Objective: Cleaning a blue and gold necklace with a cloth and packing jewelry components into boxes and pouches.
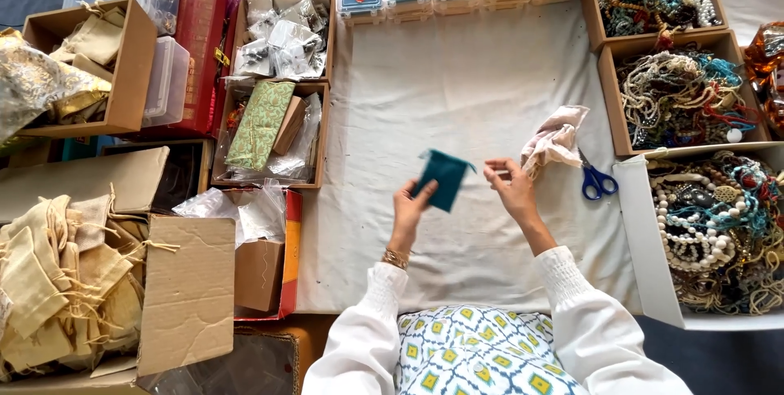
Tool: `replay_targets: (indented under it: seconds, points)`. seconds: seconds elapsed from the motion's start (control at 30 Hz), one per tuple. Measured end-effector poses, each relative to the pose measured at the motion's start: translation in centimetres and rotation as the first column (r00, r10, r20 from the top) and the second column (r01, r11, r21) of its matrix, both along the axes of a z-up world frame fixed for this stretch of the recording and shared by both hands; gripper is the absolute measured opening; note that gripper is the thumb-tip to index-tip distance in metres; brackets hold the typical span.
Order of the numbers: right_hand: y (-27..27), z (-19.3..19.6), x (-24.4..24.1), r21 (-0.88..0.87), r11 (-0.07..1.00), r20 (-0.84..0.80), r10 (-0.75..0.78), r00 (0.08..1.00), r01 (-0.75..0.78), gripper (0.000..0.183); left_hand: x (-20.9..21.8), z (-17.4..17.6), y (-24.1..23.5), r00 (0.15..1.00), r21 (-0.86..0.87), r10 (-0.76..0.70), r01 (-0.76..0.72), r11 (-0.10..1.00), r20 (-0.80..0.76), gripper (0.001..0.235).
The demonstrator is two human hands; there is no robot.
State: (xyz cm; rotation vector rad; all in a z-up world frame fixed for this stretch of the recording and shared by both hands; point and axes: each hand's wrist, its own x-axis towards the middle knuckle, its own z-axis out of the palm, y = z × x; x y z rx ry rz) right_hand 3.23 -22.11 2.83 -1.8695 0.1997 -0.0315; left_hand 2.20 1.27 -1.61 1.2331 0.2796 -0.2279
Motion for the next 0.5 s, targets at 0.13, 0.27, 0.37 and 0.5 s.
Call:
replay_targets:
  seconds: [0.13,0.27,0.37,0.5]
  points:
    - [-3.0,-5.1,-0.9,-0.165,0.962,-0.081,0.206,0.975,-0.217,0.023,4.3,-3.9,2.5,0.972,-0.127,0.236,-0.235,0.964,-0.006,0.044]
    - [-5.6,-10.4,-0.5,0.280,0.957,-0.134,0.116,0.984,-0.074,0.023,3.4,-3.5,3.5,0.869,0.584,0.329,-0.492,0.645,0.369,0.064]
    - [-6.0,-10.4,-0.4,0.358,0.932,-0.166,0.118,0.979,-0.051,0.022,1.2,-3.4,3.1,0.852,0.778,0.174,-0.523,0.349,0.494,0.078]
    - [-5.5,-8.8,-0.2,0.359,0.933,-0.213,0.089,0.973,-0.007,0.022,-0.2,-2.7,1.8,0.900,0.898,-0.126,-0.388,0.206,0.418,0.087]
